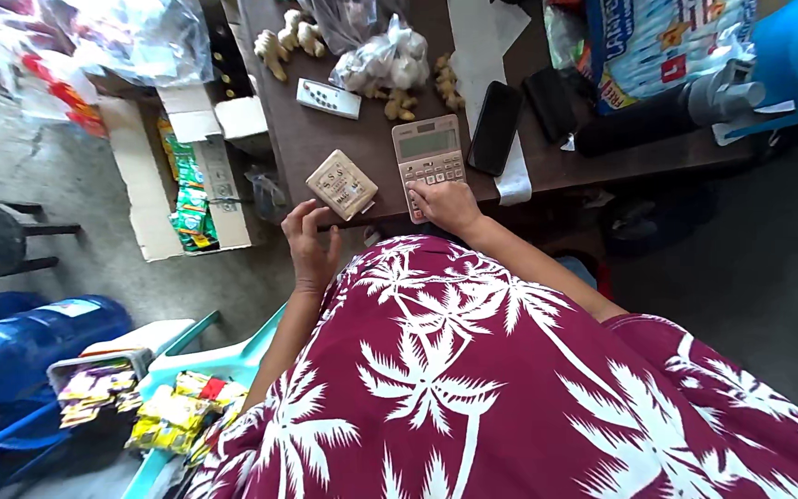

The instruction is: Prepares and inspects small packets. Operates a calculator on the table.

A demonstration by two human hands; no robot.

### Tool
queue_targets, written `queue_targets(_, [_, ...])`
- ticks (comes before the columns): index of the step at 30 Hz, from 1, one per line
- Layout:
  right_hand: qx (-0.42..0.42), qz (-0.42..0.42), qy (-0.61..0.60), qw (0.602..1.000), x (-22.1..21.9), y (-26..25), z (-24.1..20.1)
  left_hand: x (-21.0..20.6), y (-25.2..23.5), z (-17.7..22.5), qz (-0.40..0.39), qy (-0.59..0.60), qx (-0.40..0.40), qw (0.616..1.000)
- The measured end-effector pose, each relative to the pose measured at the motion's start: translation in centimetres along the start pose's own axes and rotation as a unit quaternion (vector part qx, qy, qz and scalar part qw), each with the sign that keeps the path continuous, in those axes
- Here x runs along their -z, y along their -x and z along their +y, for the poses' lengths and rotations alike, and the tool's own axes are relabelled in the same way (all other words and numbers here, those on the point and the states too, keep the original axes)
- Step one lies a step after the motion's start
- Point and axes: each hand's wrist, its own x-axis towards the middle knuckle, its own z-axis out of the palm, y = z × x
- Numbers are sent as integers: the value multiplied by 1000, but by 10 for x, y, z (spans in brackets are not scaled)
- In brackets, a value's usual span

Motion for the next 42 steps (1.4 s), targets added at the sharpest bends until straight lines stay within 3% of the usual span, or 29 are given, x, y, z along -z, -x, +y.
queue_targets(4, [-1, 38, 4, 999, -4, 2, -5, -1, -2, 1, -5, -1, -6, 1000])
queue_targets(12, [-40, 11, -27, 999, 0, 40, 10, -1, 6, -7, -21, -34, 64, 997])
queue_targets(16, [-49, 26, -14, 998, -9, 59, 21, -2, 9, -6, -14, -34, 62, 997])
queue_targets(20, [-33, 60, -12, 998, -15, 55, 18, -3, 6, -5, -14, -33, 54, 998])
queue_targets(31, [-52, 13, -16, 998, -3, 31, 9, -1, 3, -4, -30, -30, 61, 997])
queue_targets(42, [-85, 32, -59, 994, 1, 45, 17, -3, -10, 7, -22, 16, 69, 997])
